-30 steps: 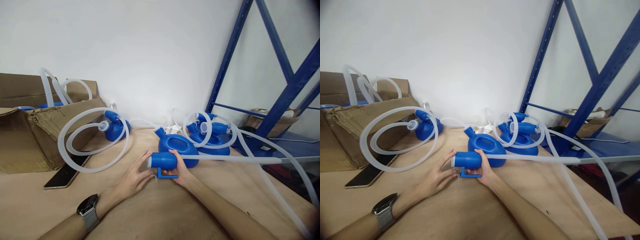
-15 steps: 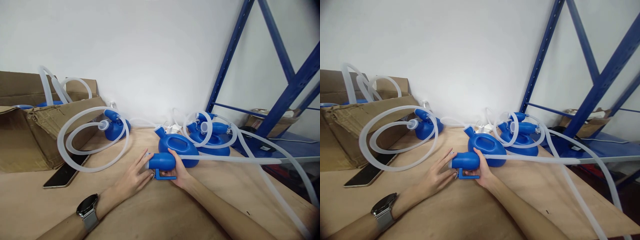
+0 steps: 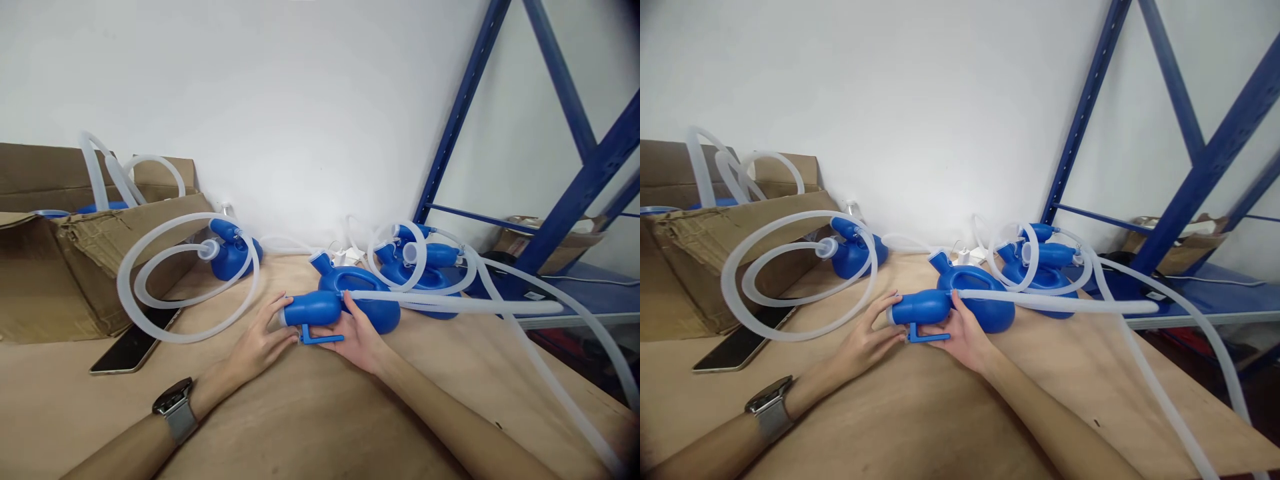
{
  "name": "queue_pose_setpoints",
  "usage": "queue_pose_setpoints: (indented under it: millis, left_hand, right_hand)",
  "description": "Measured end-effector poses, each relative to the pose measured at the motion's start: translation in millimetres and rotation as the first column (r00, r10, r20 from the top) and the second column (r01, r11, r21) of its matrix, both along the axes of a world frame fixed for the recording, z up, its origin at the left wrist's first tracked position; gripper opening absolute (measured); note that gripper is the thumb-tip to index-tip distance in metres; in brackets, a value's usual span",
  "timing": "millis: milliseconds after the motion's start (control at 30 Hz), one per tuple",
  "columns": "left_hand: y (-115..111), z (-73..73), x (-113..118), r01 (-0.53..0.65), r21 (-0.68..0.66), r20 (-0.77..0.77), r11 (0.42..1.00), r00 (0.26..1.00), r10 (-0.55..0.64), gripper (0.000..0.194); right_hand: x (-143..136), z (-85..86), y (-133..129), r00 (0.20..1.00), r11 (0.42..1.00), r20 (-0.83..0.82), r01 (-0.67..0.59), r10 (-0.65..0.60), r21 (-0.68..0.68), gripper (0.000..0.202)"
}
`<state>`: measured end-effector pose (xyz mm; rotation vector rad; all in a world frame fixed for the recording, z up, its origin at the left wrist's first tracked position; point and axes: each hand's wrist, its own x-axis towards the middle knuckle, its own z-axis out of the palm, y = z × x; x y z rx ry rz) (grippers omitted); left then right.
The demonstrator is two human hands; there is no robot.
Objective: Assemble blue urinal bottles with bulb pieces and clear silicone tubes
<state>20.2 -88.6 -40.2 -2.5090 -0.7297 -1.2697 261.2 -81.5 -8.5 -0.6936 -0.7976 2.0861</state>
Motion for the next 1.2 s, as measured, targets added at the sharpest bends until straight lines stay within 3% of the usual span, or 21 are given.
queue_pose_setpoints:
  millis: [167,600,767,1200]
  left_hand:
    - [2.1,-2.9,-1.0,-0.019,0.001,0.040,1.000,0.999,0.019,0.015]
    - [5.2,-2.3,-0.5,-0.098,0.071,0.029,0.993,0.995,0.096,0.010]
    - [4.7,-2.0,-1.8,-0.102,0.076,0.002,0.992,0.995,0.102,0.009]
    - [7.0,-5.5,-0.2,-0.128,0.080,-0.002,0.989,0.992,0.129,0.005]
  right_hand:
    - [-3.7,-0.5,-7.3,0.988,0.988,0.006,-0.154,0.153,0.004,0.078]
    - [-5.1,-6.1,-9.0,0.973,0.973,0.001,-0.231,0.231,-0.024,0.090]
    - [-13.0,-11.1,-12.3,0.985,0.985,-0.068,-0.164,0.159,-0.061,0.087]
    - [-14.8,-14.0,-7.7,0.995,0.994,-0.025,-0.097,0.096,-0.049,0.087]
